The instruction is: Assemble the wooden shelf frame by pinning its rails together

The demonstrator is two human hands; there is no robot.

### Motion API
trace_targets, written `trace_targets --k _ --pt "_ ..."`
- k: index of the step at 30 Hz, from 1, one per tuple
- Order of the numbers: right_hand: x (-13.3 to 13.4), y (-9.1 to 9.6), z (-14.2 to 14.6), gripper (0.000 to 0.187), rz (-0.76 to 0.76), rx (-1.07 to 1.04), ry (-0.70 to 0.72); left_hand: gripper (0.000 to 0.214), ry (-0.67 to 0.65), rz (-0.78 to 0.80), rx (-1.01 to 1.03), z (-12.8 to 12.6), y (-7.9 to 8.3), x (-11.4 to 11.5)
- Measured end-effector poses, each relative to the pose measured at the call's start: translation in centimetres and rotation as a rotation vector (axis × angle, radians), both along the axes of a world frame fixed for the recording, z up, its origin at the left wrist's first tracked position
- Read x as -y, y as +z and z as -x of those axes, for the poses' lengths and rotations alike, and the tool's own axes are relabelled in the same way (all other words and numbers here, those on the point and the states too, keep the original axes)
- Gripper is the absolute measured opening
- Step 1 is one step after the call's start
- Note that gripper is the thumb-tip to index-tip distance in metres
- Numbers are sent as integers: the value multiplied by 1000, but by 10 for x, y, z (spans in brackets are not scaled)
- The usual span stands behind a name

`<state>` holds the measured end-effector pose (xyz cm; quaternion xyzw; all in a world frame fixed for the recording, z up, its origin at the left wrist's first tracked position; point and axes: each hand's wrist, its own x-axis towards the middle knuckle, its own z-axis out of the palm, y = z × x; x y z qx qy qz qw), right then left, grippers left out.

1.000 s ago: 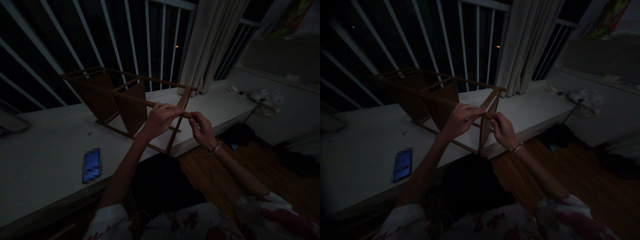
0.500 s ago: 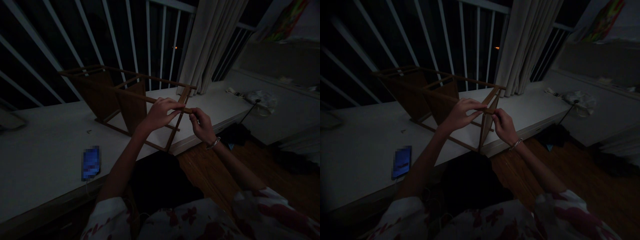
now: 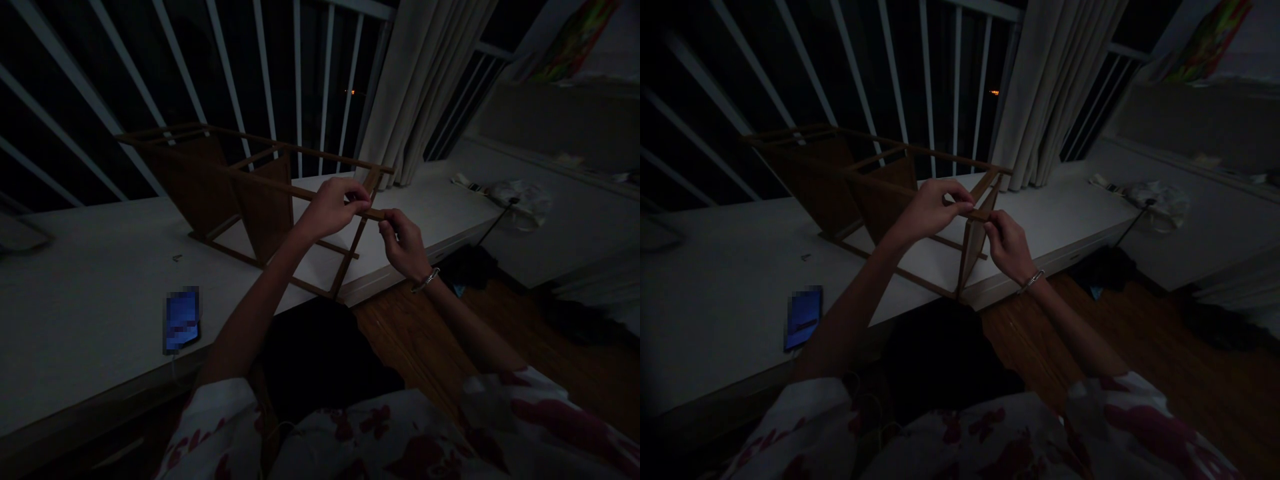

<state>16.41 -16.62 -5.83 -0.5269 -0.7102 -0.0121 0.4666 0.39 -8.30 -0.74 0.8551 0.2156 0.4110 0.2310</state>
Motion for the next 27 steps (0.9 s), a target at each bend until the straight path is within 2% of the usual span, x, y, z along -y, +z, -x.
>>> trace_targets --k 6,14,27 --pt "3 2 3 31 2 -3 0 9 14 77 26 -2 -2 4" --pt "5 1 1 32 10 4 -1 9 16 99 38 -3 -4 8" --pt "10 1 -3 31 49 32 -1 9 -21 -15 -20 -1 0 4"
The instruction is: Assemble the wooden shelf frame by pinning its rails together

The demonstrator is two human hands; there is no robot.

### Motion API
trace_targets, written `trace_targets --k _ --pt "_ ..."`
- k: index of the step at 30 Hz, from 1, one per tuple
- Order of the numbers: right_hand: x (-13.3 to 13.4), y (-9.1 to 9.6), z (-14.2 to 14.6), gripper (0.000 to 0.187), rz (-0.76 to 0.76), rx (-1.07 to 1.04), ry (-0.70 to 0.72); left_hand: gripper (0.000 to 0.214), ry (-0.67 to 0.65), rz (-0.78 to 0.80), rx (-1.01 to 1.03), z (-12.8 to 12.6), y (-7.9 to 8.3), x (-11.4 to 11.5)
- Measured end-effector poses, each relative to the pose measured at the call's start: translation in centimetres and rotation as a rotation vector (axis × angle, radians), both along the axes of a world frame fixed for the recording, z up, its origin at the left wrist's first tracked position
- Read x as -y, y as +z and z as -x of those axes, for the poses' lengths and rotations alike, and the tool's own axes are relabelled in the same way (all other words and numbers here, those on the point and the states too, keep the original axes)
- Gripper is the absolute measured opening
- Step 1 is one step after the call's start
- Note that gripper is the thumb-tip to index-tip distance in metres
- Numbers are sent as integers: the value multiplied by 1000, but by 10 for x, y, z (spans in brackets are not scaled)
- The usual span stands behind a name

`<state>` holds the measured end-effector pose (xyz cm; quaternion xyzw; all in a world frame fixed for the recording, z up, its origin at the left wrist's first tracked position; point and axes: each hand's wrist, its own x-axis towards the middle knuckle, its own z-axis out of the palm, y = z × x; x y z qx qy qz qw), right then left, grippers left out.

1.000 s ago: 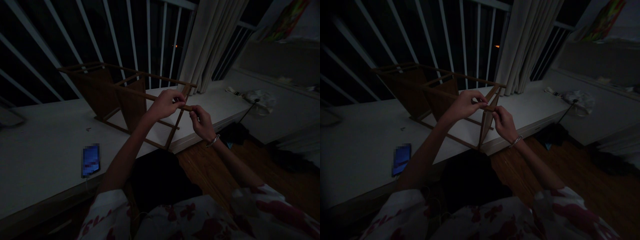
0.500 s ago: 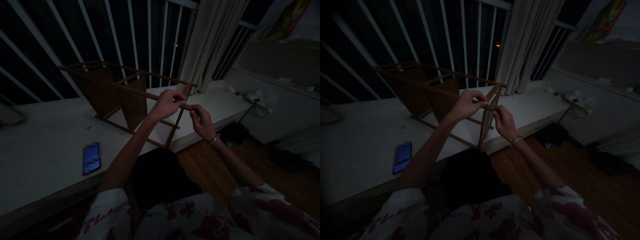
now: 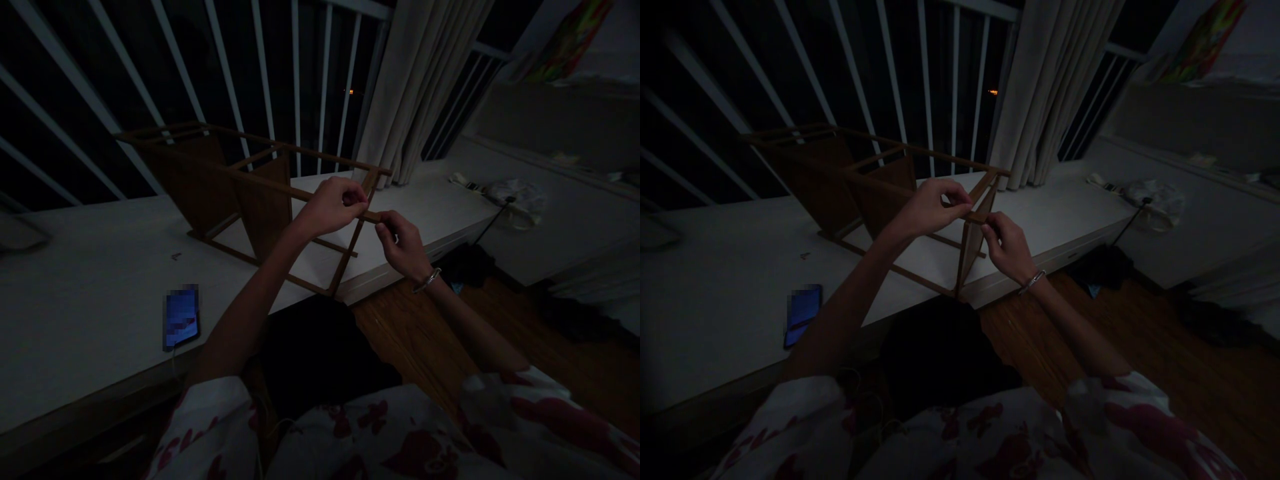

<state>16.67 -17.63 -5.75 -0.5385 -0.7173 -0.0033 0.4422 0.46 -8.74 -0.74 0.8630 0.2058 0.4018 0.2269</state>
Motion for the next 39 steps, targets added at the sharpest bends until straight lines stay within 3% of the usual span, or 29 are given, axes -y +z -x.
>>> trace_targets --k 10,14,20,24,29,39 --pt "4 9 -6 34 168 -60 164 11 -45 -44 -42 3 0 -1" --pt "-3 11 -5 38 273 -259 190 10 -64 -33 -43 2 -1 -4" --pt "-8 17 3 39 568 -593 298 7 -51 0 -16 3 -4 1" --pt "-3 19 9 34 540 -625 241 8 -40 0 16 4 -8 7" --pt "-1 17 11 37 443 -504 183 8 -37 -7 28 5 -10 8" --pt "3 15 13 40 414 -433 171 6 -58 30 35 6 -9 10"
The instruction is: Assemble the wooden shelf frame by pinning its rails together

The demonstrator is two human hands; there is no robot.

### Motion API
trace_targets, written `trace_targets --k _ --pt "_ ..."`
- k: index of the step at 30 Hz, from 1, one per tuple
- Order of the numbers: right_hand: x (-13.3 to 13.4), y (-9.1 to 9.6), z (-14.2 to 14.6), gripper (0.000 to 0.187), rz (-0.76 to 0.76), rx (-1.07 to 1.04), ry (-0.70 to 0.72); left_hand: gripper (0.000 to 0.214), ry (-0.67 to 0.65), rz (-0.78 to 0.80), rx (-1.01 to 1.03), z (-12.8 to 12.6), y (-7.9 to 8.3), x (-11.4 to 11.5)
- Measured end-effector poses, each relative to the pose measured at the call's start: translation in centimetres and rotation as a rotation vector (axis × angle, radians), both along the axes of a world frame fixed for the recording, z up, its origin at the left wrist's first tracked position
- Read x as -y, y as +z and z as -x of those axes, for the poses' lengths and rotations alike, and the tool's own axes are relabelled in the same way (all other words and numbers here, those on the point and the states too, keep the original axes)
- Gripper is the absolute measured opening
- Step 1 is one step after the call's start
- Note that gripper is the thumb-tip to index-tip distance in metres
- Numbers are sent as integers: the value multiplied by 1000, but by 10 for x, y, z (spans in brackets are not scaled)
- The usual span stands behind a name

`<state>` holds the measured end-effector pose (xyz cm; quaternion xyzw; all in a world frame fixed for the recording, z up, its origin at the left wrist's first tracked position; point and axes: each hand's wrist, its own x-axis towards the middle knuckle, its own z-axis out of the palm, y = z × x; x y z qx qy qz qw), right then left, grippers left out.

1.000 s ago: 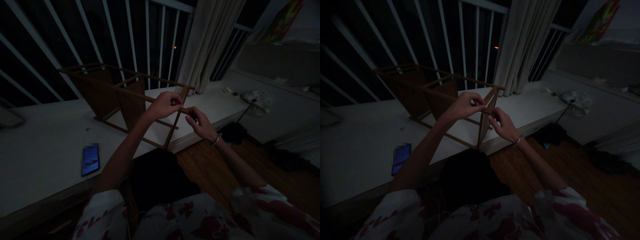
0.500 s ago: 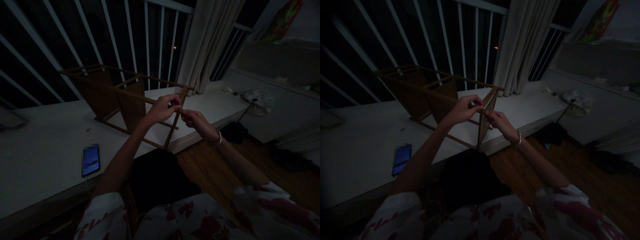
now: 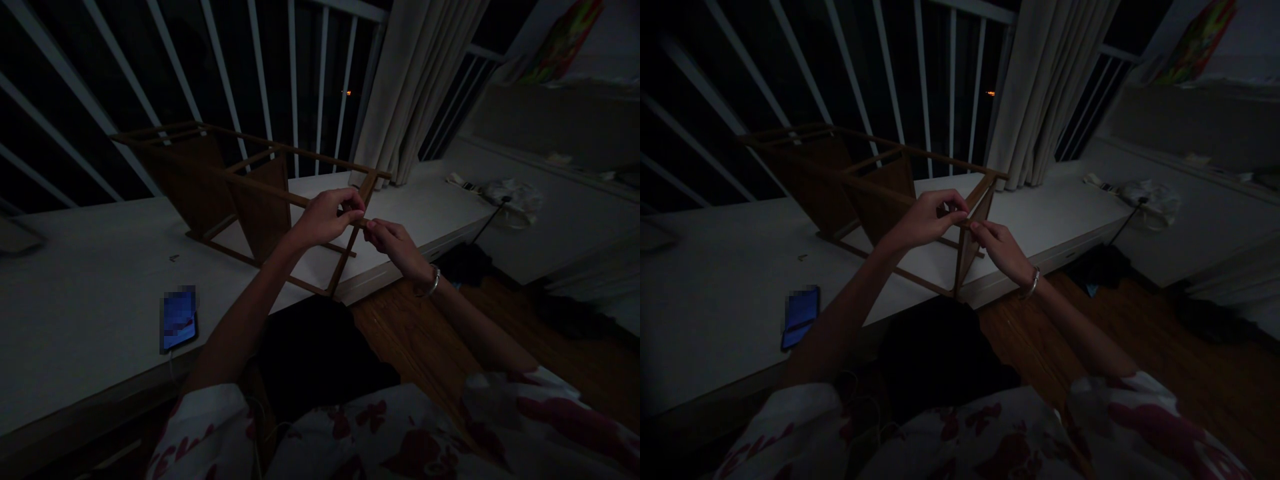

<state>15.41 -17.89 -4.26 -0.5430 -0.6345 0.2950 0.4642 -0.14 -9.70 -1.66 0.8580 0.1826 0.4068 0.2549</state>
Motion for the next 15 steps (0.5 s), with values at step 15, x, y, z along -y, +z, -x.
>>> trace_targets --k 15 --pt "-2 -1 -2 42 48 -88 19 7 -58 -60 12 5 1 -6"
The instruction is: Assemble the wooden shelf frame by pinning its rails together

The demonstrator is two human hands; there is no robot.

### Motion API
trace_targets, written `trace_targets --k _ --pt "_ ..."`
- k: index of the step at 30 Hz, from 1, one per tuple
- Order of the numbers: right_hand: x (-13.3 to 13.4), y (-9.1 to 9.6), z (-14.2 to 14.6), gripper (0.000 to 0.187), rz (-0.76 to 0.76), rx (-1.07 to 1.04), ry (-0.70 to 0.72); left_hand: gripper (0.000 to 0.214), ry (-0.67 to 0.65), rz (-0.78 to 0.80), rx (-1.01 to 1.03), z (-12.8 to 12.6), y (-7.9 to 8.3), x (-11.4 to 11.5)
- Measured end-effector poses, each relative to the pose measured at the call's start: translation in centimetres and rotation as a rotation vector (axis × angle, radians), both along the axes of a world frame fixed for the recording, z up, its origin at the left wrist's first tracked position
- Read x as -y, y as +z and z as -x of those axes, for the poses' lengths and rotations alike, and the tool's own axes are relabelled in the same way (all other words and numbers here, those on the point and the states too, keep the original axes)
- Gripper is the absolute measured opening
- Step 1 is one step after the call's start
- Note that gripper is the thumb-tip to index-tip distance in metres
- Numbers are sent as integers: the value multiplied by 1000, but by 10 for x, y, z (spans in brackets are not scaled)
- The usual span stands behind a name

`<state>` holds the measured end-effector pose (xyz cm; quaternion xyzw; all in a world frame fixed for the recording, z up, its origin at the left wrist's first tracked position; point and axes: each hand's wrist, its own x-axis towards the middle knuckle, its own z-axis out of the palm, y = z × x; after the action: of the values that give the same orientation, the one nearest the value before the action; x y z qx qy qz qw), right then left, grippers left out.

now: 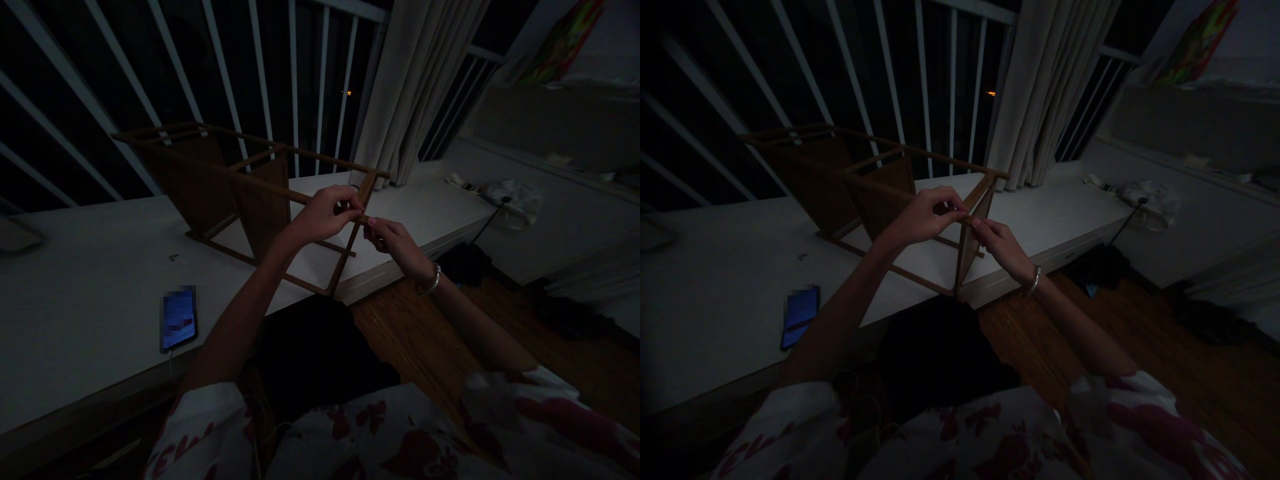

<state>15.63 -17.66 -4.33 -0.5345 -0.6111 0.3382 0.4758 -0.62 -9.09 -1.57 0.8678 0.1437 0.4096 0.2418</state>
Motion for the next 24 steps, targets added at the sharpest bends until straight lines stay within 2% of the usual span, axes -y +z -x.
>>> trace_targets --k 6,11,15,18,22,24 --pt "2 -3 -3 48 -8 21 -3 11 -19 -23 18 4 -2 6" --pt "0 -6 -11 51 -14 -67 -49 10 -13 -62 31 1 -3 6" --pt "-3 -4 -28 39 -63 -106 -90 11 5 -47 30 2 -4 6" --pt "-3 3 -41 24 -139 -79 -77 11 23 -27 40 2 -3 7" --pt "-2 22 -45 26 -276 13 -82 10 55 51 44 -1 0 11" --pt "-2 33 -42 26 -295 57 -35 11 70 111 46 -4 2 13"
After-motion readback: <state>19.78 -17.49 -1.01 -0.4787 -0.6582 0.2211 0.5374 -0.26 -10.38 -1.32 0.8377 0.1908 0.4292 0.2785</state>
